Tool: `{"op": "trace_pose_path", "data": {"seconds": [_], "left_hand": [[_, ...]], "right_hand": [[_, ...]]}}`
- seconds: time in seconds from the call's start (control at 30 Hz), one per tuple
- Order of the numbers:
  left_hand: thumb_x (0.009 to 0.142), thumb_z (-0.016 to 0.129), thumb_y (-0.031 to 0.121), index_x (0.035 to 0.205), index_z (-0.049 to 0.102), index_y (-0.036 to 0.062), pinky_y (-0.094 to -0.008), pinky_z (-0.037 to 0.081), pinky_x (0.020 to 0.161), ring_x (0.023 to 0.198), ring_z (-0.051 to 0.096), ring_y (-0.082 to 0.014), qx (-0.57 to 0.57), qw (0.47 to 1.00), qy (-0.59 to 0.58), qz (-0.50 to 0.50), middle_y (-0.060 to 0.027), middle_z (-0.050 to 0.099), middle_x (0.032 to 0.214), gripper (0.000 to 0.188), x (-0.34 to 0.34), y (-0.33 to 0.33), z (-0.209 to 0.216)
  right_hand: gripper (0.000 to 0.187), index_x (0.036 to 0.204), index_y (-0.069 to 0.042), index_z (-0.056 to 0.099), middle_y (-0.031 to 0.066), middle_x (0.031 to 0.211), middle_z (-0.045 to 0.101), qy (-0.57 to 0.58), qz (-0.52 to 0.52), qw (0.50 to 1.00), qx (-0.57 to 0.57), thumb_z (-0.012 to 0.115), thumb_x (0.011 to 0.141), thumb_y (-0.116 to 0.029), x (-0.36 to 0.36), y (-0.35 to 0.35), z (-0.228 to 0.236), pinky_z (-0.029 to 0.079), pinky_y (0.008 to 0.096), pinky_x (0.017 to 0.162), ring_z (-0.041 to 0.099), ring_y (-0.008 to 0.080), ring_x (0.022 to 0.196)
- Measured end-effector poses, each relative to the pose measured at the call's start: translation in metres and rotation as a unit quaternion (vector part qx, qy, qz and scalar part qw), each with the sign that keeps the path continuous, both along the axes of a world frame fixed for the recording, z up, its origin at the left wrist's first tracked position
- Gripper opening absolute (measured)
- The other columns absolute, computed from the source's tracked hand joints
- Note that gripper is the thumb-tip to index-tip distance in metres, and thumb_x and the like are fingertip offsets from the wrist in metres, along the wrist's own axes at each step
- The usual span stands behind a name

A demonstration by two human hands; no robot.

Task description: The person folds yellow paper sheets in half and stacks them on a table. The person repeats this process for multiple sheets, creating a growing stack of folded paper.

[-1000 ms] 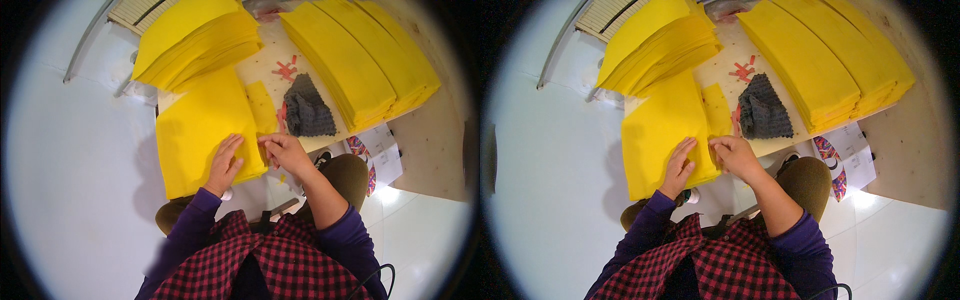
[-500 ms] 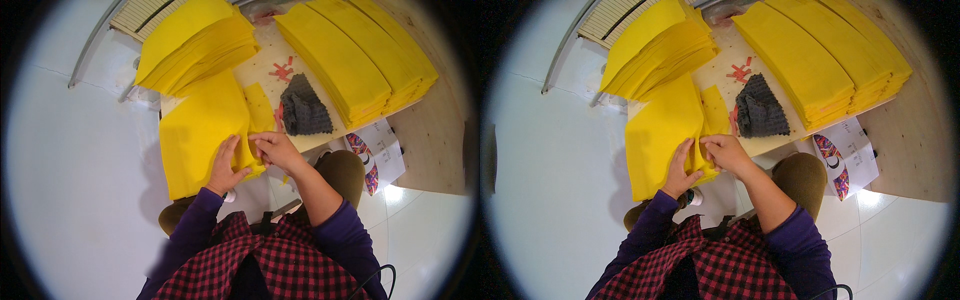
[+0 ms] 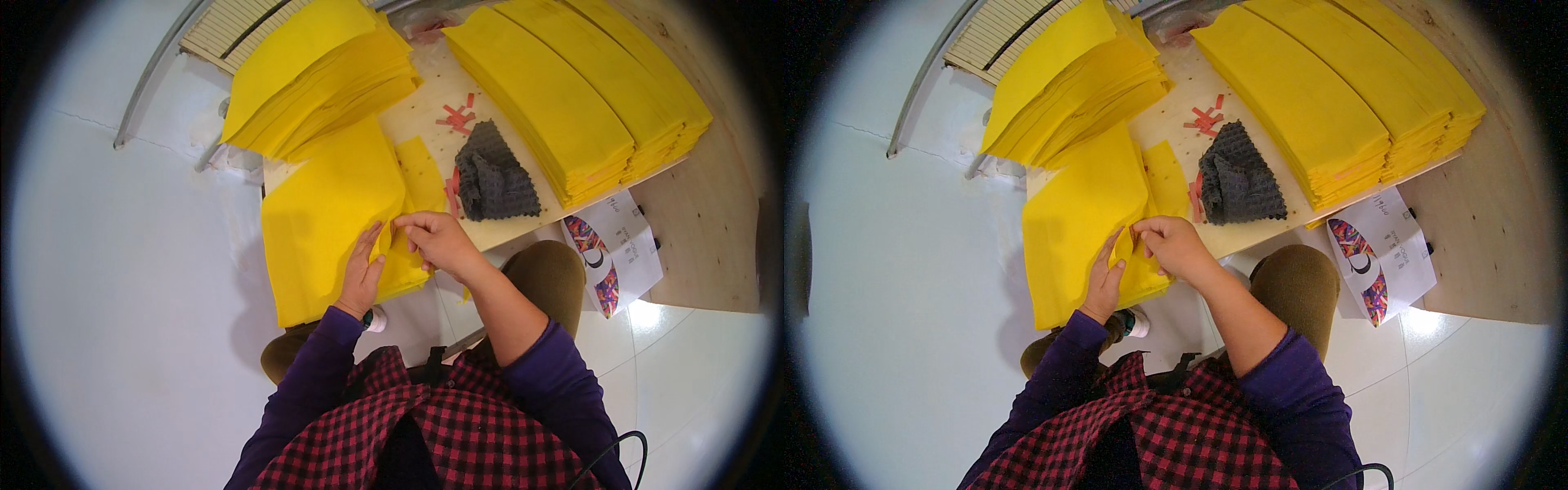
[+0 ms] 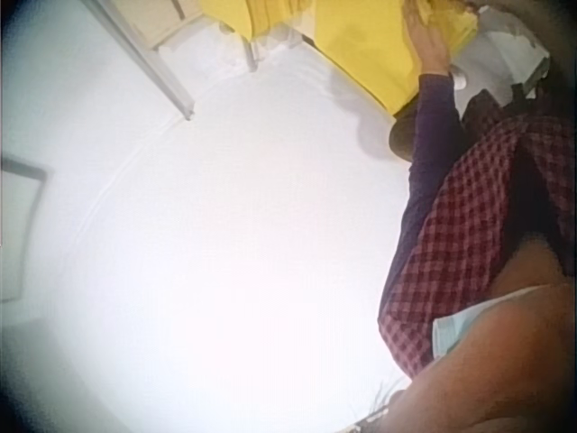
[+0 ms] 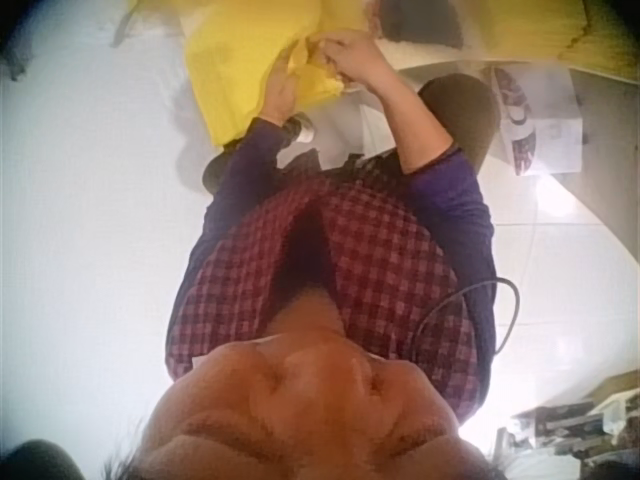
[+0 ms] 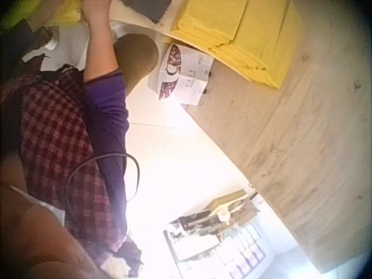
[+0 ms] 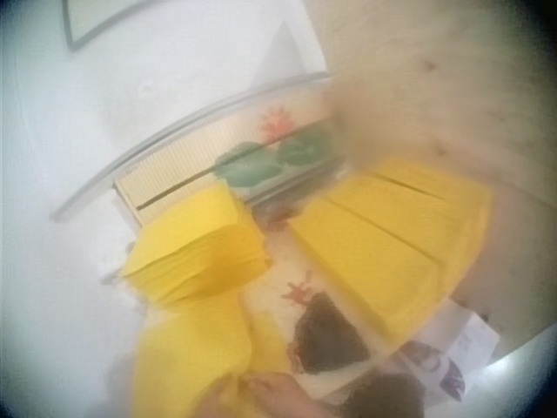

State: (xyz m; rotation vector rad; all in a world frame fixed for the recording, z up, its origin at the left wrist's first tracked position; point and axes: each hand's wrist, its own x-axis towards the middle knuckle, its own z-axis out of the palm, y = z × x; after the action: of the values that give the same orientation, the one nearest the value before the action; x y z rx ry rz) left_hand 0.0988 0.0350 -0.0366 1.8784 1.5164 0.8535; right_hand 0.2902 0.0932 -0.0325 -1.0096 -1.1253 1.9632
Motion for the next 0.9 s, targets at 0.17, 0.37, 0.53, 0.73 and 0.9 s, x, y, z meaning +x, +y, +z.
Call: {"op": "trace_pose_path", "data": {"seconds": [0.17,0.37,0.53,0.73,0.9], "left_hand": [[0.090,0.046,0.020,0.136,0.043,-0.0055,-0.0400,0.023,0.114,0.135,0.035,-0.0379,-0.001,1.000,-0.002,-0.005,-0.0241,0.041,0.142,0.053,-0.002,0.002,-0.001],[0.089,0.048,0.020,0.135,0.043,-0.0049,-0.0402,0.024,0.113,0.134,0.036,-0.0386,0.012,0.999,0.030,-0.011,-0.0243,0.042,0.141,0.052,-0.001,0.001,0.001],[0.089,0.048,0.019,0.134,0.045,-0.0042,-0.0402,0.025,0.112,0.133,0.036,-0.0390,0.018,1.000,0.016,-0.013,-0.0243,0.043,0.140,0.051,0.000,0.001,0.003],[0.091,0.047,0.023,0.134,0.045,-0.0043,-0.0405,0.025,0.112,0.133,0.037,-0.0397,0.025,1.000,0.015,-0.011,-0.0244,0.043,0.140,0.051,-0.003,0.001,-0.002],[0.092,0.046,0.024,0.133,0.045,-0.0041,-0.0410,0.024,0.113,0.132,0.037,-0.0407,0.018,1.000,0.008,-0.004,-0.0245,0.043,0.140,0.050,-0.006,0.002,-0.008]], "right_hand": [[0.021,0.100,0.003,0.066,0.0095,0.077,0.066,-0.081,-0.071,0.980,0.170,0.063,0.086,-0.012,-0.014,0.003,-0.009,0.051,0.0296,0.061,0.061,0.0161,0.064],[0.014,0.090,0.003,0.065,0.0123,0.076,0.067,-0.172,-0.114,0.949,0.238,0.066,0.082,-0.009,-0.025,0.007,-0.019,0.050,0.0297,0.063,0.063,0.0175,0.067],[0.015,0.086,0.003,0.064,0.0200,0.083,0.068,-0.176,-0.132,0.952,0.212,0.063,0.083,-0.012,-0.022,0.010,-0.020,0.052,0.0381,0.070,0.067,0.0334,0.077],[0.020,0.089,0.000,0.065,0.0181,0.083,0.068,-0.204,-0.143,0.950,0.190,0.059,0.085,-0.019,0.022,0.029,-0.012,0.051,0.0386,0.070,0.066,0.0340,0.078],[0.023,0.099,-0.005,0.064,0.0143,0.093,0.067,-0.379,-0.086,0.886,0.254,0.061,0.085,-0.023,0.042,0.037,-0.001,0.051,0.0414,0.074,0.065,0.0328,0.087]]}}
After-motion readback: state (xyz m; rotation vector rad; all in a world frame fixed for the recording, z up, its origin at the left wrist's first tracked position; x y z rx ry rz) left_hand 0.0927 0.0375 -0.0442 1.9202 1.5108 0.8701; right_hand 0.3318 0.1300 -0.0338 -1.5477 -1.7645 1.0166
